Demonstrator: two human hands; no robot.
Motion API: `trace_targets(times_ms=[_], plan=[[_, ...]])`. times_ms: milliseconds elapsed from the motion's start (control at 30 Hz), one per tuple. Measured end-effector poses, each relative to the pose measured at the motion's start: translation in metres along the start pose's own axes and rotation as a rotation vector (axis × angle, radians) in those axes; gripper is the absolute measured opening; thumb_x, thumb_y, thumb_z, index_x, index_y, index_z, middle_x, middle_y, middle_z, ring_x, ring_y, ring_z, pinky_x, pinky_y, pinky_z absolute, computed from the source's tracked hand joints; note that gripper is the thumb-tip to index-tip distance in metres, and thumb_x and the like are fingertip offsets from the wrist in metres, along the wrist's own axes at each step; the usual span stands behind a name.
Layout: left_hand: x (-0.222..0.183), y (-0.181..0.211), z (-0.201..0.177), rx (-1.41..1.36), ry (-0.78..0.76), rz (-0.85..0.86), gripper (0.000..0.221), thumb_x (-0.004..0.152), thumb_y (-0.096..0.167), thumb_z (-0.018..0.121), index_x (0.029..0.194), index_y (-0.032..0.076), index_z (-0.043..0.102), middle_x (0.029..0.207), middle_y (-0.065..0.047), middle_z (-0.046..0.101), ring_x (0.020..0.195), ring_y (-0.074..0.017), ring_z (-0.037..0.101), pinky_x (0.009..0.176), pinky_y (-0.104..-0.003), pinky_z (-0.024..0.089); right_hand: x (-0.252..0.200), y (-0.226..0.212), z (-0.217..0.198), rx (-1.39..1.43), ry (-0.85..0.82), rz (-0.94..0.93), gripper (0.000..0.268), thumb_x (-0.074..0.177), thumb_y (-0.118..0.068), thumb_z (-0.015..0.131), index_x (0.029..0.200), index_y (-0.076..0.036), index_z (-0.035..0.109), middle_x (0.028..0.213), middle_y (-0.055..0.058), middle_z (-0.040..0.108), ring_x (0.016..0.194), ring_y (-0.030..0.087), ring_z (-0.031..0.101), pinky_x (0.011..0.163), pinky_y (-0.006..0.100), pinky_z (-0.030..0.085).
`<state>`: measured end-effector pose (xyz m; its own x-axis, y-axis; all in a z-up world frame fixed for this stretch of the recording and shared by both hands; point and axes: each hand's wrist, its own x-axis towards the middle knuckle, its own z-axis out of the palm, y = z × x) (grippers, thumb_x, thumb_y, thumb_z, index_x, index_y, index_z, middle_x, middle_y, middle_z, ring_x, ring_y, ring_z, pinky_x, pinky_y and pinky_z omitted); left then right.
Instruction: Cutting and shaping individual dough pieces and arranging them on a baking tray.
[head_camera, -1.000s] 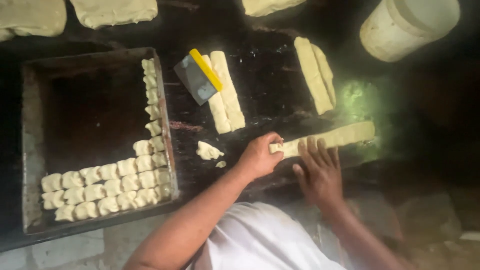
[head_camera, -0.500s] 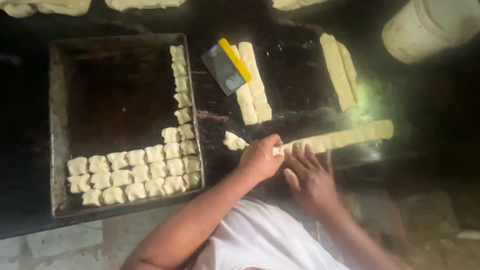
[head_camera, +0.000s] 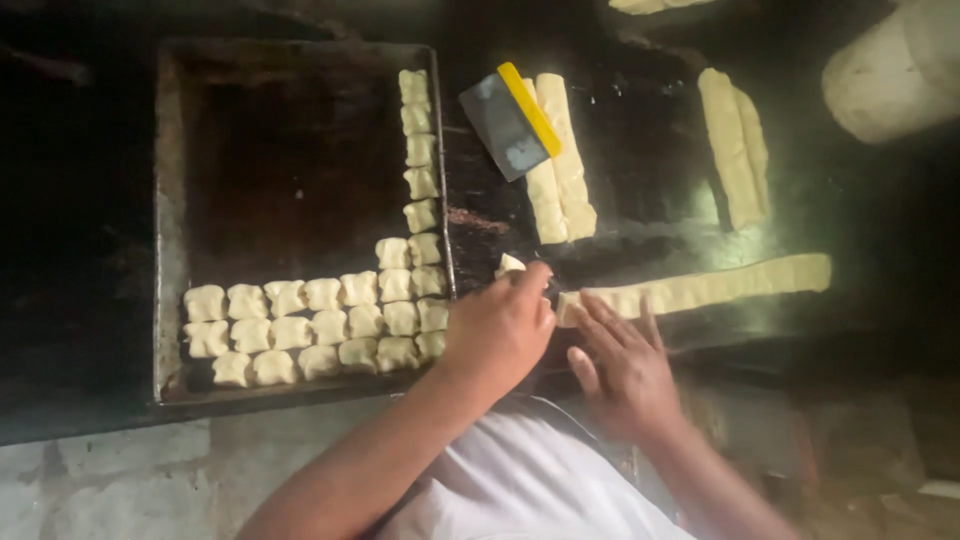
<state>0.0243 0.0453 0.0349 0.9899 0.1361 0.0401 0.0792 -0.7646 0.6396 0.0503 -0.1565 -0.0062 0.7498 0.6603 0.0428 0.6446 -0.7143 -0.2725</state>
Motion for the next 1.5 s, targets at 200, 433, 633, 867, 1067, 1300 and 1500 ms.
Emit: trace_targets(times_ms=[200, 433, 633, 867, 1067, 1300, 1500], plan=[[-0.042, -0.057, -0.025, -0.253, 0.379, 0.088, 0.028, 0.086, 0.010, 0.072, 0.112, 0.009, 0.061, 0.094, -0.009, 0.071, 0.075, -0.0282, 0.073, 0.061, -0.039, 0.058, 0.028, -0.003, -0.018, 0.153, -0.006, -0.004, 0.041, 0.084, -0.021, 0.072, 0.123, -0.008, 0.067, 0.129, 0.015, 0.071, 0.122, 0.032, 0.066, 0.104, 0.046, 0.045], [-0.061, -0.067, -0.044, -0.338, 0.407, 0.010, 0.035, 0.082, 0.006, 0.073, 0.115, 0.007, 0.062, 0.096, -0.008, 0.071, 0.068, -0.0257, 0.071, 0.059, -0.037, 0.057, 0.235, 0.007, -0.012, 0.071, 0.237, -0.004, 0.065, 0.092, -0.034, 0.080, 0.143, -0.007, 0.049, 0.126, 0.021, 0.063, 0.119, 0.040, 0.061, 0.097, 0.049, 0.051], [-0.061, -0.061, -0.050, -0.406, 0.279, 0.056, 0.033, 0.087, 0.007, 0.072, 0.119, 0.006, 0.061, 0.097, -0.010, 0.070, 0.067, -0.0235, 0.071, 0.058, -0.036, 0.056, 0.299, 0.002, 0.017, -0.302, 0.140, 0.214, 0.085, 0.077, -0.038, 0.088, 0.142, -0.015, 0.039, 0.132, 0.026, 0.056, 0.123, 0.046, 0.055, 0.093, 0.060, 0.046], [-0.048, -0.063, -0.040, -0.528, 0.201, 0.044, 0.027, 0.087, 0.006, 0.072, 0.112, 0.006, 0.062, 0.094, -0.010, 0.070, 0.074, -0.0240, 0.072, 0.064, -0.036, 0.058, 0.126, -0.003, -0.110, 0.118, 0.178, 0.533, 0.058, 0.093, -0.027, 0.071, 0.143, -0.002, 0.054, 0.127, 0.023, 0.067, 0.114, 0.034, 0.066, 0.094, 0.048, 0.052], [-0.010, -0.040, 0.006, -0.534, 0.133, 0.091, 0.022, 0.087, 0.008, 0.074, 0.103, 0.005, 0.061, 0.096, -0.012, 0.071, 0.087, -0.0301, 0.073, 0.073, -0.040, 0.057, 0.044, 0.047, -0.056, 0.134, 0.061, 0.567, 0.057, 0.096, -0.029, 0.067, 0.146, -0.008, 0.050, 0.110, 0.022, 0.072, 0.095, 0.035, 0.069, 0.080, 0.048, 0.056], [0.011, -0.020, 0.059, -0.443, 0.076, 0.189, 0.024, 0.090, 0.008, 0.069, 0.113, 0.002, 0.062, 0.108, -0.018, 0.071, 0.103, -0.0389, 0.067, 0.087, -0.046, 0.055, 0.019, 0.130, -0.037, -0.386, -0.026, 0.362, 0.049, 0.107, -0.036, 0.056, 0.142, -0.002, 0.051, 0.100, 0.023, 0.066, 0.087, 0.037, 0.065, 0.072, 0.044, 0.051], [0.018, -0.010, 0.084, -0.379, 0.130, 0.208, 0.033, 0.089, 0.008, 0.068, 0.120, 0.000, 0.063, 0.113, -0.020, 0.070, 0.106, -0.0403, 0.066, 0.091, -0.046, 0.054, 0.034, 0.153, -0.078, 0.024, -0.059, 0.734, 0.052, 0.096, -0.043, 0.062, 0.138, -0.013, 0.061, 0.101, 0.022, 0.074, 0.087, 0.037, 0.073, 0.073, 0.048, 0.057]])
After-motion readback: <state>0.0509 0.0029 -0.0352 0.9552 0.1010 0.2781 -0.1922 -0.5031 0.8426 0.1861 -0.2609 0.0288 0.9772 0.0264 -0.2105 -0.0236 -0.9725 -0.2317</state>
